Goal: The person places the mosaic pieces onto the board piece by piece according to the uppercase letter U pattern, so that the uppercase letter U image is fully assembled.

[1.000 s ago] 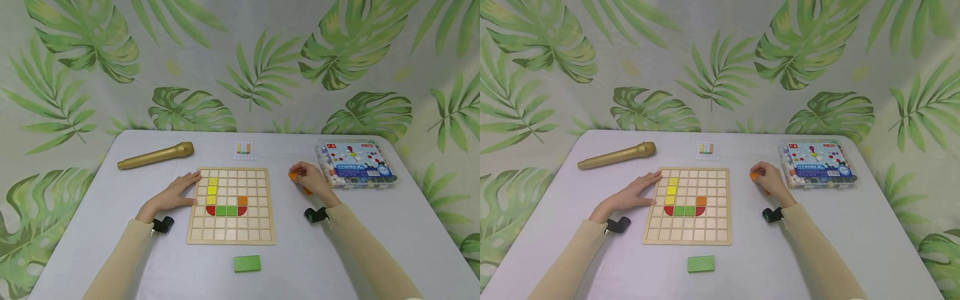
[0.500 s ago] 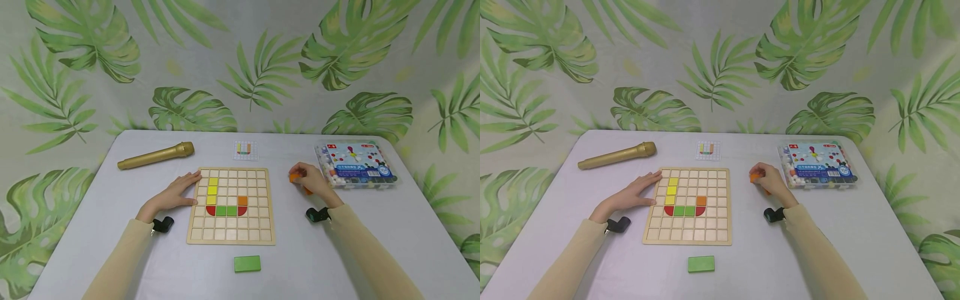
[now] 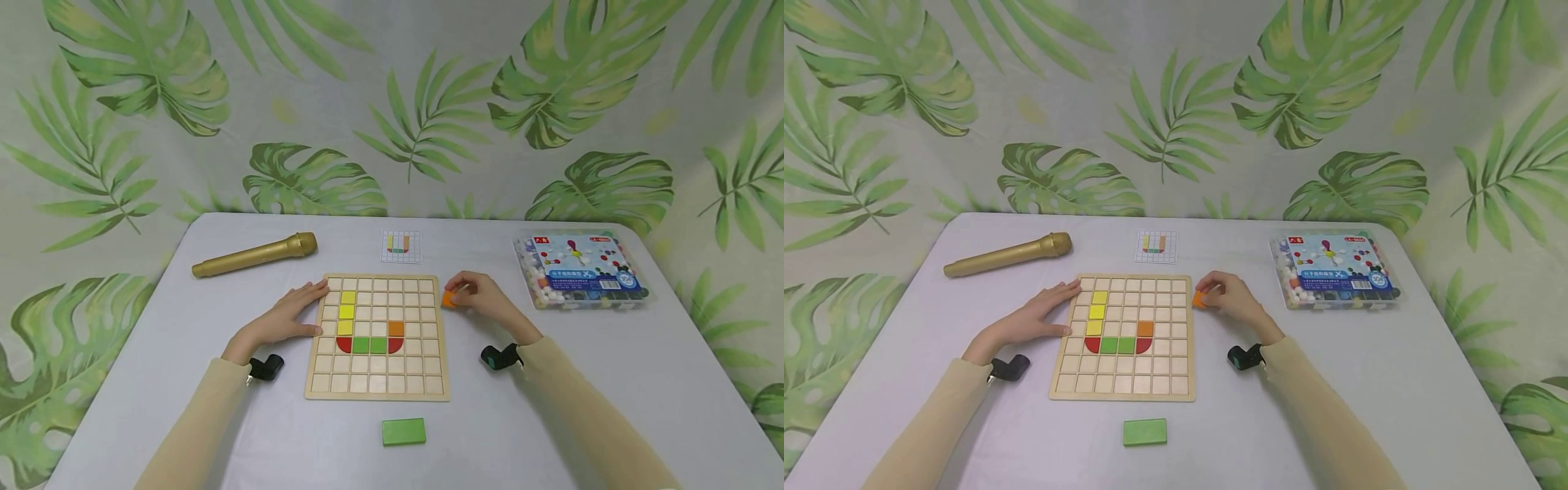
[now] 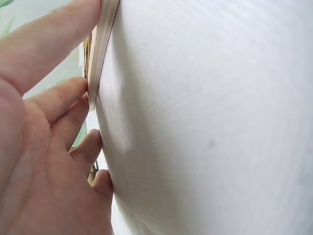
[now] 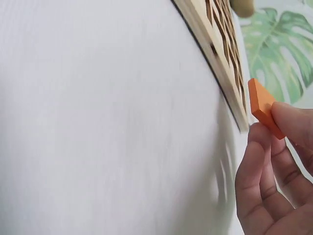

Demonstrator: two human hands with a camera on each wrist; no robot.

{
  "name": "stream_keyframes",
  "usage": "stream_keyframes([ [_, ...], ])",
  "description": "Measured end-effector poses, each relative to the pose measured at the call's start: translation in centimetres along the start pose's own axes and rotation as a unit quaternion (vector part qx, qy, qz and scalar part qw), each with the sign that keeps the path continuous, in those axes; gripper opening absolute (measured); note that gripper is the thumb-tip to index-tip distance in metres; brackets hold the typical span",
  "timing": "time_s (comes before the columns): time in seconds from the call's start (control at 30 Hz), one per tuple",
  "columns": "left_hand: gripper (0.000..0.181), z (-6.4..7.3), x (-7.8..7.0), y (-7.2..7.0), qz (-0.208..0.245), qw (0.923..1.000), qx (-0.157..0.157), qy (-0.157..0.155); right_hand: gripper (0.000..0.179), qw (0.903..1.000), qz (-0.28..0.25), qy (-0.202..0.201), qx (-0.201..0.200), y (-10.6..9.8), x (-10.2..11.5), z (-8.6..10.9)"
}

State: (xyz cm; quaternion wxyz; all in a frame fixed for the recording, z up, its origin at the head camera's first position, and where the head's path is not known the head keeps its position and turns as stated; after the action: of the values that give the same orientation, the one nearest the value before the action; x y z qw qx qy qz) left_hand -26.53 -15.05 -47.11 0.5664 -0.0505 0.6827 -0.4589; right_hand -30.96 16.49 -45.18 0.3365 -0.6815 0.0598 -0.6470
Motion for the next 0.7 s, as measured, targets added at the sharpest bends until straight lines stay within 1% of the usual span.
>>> stream_keyframes([
  [0.23, 0.08, 0.0, 0.0, -0.1, 0.004, 1.0, 0.001, -0.002, 0.013, 0.9993, 0.006, -0.011, 0.034, 3.5, 2.3, -1.3],
  [0.33, 0.08, 0.0, -0.1, -0.1, 0.004, 1.0, 0.002, -0.004, 0.013, 0.9988, 0.003, -0.017, 0.047, 5.0, 3.0, -1.9],
  [0.43, 0.079, 0.0, -0.1, -0.1, 0.005, 1.0, 0.001, -0.003, 0.015, 0.9978, 0.011, -0.032, 0.057, 6.4, 3.8, -2.5],
  [0.57, 0.08, 0.0, 0.0, -0.1, 0.009, 0.9999, 0.0, -0.004, 0.015, 0.995, 0.039, -0.069, 0.062, 7.7, 5.2, -3.1],
  [0.7, 0.081, -0.1, 0.0, -0.1, 0.01, 0.9999, 0.002, -0.002, 0.016, 0.9933, 0.051, -0.078, 0.069, 8.4, 6.0, -3.3],
])
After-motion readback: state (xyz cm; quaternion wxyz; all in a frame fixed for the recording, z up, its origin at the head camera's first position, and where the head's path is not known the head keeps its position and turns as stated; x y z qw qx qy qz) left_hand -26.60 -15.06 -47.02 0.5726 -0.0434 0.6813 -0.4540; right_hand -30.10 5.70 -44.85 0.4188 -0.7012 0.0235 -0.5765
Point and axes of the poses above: each hand's wrist, its own z-axis away from the middle knuckle, its own y-axis out of the palm, x = y × z, the point moved 10 cm from there along -z, towards the middle knuckle, and after that the axes turned 4 degrees about z, right-handed, at the moved point
